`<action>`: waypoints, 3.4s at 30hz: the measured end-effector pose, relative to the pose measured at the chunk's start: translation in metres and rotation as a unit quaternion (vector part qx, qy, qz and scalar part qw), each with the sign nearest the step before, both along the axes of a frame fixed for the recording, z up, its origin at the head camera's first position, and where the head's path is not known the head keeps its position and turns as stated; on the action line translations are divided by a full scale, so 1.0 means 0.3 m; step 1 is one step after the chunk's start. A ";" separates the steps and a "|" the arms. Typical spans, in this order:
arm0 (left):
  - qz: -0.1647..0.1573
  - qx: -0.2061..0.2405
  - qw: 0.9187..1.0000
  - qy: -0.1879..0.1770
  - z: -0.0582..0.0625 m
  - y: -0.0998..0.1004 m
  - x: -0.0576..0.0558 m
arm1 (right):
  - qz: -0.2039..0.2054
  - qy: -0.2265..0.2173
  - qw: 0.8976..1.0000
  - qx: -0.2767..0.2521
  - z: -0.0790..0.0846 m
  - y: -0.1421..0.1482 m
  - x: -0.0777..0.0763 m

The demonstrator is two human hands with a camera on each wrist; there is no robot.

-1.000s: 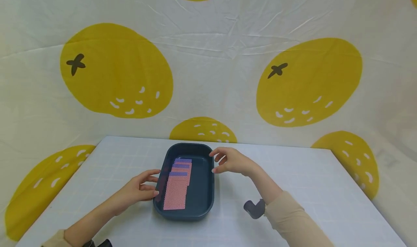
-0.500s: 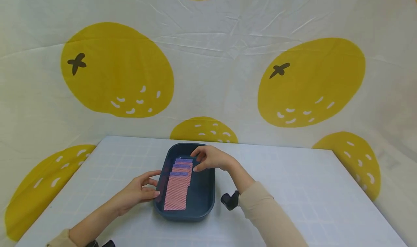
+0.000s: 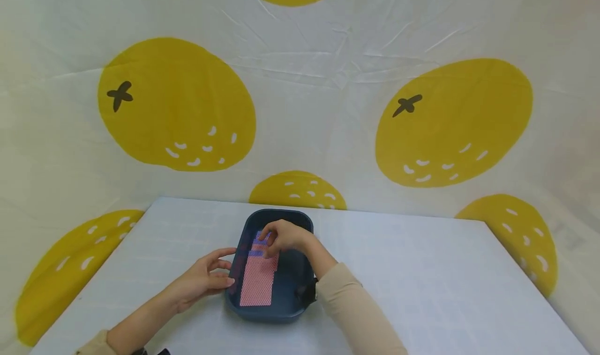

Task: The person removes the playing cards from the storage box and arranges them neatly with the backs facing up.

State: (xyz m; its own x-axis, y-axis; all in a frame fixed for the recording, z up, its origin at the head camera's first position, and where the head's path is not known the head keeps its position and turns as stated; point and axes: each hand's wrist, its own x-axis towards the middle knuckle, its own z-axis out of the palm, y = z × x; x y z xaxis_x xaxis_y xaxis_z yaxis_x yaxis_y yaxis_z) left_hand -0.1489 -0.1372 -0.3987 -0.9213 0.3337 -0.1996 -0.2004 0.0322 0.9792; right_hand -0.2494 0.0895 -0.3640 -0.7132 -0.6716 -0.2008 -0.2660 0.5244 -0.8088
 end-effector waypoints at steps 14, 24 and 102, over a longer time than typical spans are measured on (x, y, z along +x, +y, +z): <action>0.002 0.026 0.999 -0.019 -0.008 0.006 -0.017 | 0.005 0.041 0.981 0.191 -0.077 -0.095 0.033; 0.015 0.022 0.999 -0.026 -0.005 0.011 -0.018 | -0.003 0.101 0.961 0.256 -0.094 -0.129 0.047; 0.020 0.041 0.998 -0.041 -0.005 0.010 -0.016 | -0.306 -0.141 0.931 -0.142 0.070 0.179 -0.019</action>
